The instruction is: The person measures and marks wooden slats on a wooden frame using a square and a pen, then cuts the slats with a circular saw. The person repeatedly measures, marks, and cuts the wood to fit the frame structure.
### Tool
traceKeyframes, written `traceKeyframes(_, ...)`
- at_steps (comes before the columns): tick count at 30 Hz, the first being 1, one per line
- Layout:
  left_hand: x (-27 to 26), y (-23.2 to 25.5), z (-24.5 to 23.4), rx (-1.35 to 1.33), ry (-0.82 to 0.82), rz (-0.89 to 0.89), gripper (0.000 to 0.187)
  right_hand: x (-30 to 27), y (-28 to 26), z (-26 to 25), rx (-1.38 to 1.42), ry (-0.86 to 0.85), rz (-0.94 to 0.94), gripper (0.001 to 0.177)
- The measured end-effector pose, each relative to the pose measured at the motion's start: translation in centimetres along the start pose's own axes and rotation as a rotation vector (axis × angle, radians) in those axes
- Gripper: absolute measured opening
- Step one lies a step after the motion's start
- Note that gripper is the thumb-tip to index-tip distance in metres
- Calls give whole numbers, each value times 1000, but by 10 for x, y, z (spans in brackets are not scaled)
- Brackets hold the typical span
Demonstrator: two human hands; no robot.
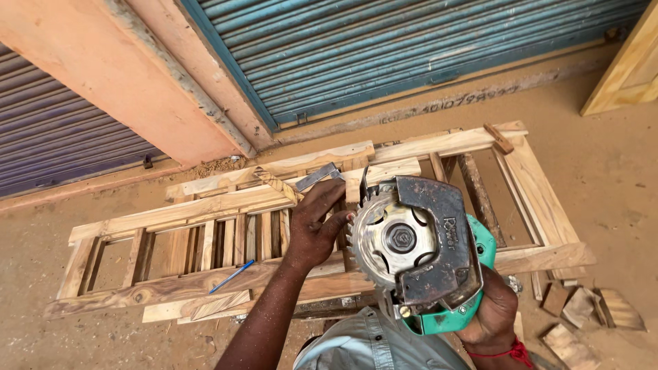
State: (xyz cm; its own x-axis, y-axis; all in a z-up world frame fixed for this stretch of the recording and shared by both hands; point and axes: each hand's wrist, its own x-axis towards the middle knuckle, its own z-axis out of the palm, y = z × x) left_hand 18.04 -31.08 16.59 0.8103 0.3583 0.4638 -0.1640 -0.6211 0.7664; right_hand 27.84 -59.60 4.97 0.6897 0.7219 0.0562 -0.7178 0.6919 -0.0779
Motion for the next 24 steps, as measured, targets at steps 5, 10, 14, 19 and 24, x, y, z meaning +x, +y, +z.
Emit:
traceKeyframes(5,1,-1,3,39,2,-11,48,1,2,17,-50,-12,-10,47)
traceKeyframes(10,4,-9,9,26,-14,-77,47,1,3,32,42,-268,30,38)
traceKeyframes(14,3,-17,15,-25,-4,-41,47,4,3,47,-143,-16,-2,43)
traceKeyframes(19,2,-27,18,-64,4,-10,49,6,4,55,-225,58,-30,44)
traceKeyframes(24,-1,-33,18,-56,6,-29,49,8,7,47,-229,-43,-12,36)
